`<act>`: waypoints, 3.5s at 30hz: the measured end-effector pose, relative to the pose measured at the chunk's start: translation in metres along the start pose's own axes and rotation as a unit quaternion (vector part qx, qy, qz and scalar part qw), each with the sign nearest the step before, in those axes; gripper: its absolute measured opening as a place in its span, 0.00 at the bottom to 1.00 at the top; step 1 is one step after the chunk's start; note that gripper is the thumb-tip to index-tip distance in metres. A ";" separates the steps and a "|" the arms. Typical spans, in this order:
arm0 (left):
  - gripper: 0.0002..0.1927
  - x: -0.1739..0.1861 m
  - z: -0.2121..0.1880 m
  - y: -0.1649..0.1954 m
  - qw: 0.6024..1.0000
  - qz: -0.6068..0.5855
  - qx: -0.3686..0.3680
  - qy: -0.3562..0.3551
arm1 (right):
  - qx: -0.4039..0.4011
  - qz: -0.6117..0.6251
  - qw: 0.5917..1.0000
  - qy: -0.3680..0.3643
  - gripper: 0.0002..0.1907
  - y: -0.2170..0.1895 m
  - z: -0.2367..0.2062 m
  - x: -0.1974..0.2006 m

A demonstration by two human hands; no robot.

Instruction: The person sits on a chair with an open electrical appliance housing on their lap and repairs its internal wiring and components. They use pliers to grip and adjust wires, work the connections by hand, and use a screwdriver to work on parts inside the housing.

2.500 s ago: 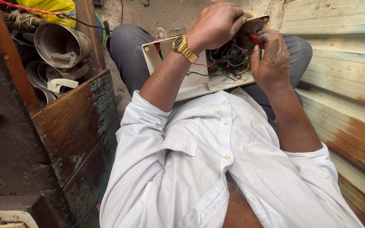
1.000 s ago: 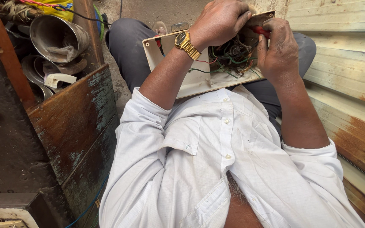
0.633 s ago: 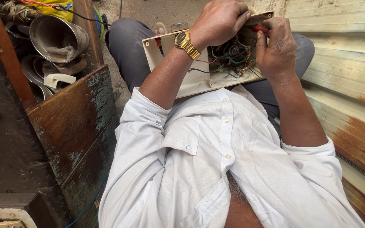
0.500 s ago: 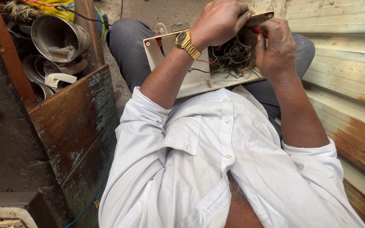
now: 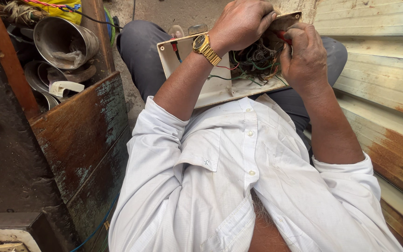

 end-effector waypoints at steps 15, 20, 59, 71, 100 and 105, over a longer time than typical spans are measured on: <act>0.14 -0.001 0.001 0.000 1.000 0.000 0.006 -0.005 | 0.004 -0.047 0.999 0.017 0.14 0.005 0.002 -0.005; 0.13 0.001 0.001 0.002 1.000 0.005 -0.005 0.001 | 0.021 -0.048 0.998 0.030 0.12 0.008 0.005 -0.003; 0.13 -0.006 -0.001 -0.003 1.000 -0.005 -0.011 0.010 | 0.033 -0.013 0.999 -0.033 0.12 0.003 0.012 0.016; 0.14 -0.008 0.000 -0.004 1.000 -0.012 0.004 -0.002 | 0.043 -0.041 0.997 -0.050 0.10 0.007 0.014 0.014; 0.14 -0.018 0.001 -0.012 1.000 -0.011 -0.013 0.012 | 0.003 -0.074 0.996 0.038 0.10 0.005 0.008 -0.005; 0.15 -0.017 0.002 -0.012 1.000 -0.015 0.002 -0.004 | 0.002 -0.109 0.992 0.058 0.11 0.006 0.007 -0.009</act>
Point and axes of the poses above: each hand's wrist, its own z-axis towards the middle knuckle, its own x-axis out of the back of the hand, y = z × x, the point moved 2 cm from there along z, towards the middle knuckle, and after that the axes turned 5 degrees about -y, right-handed, at the moved point
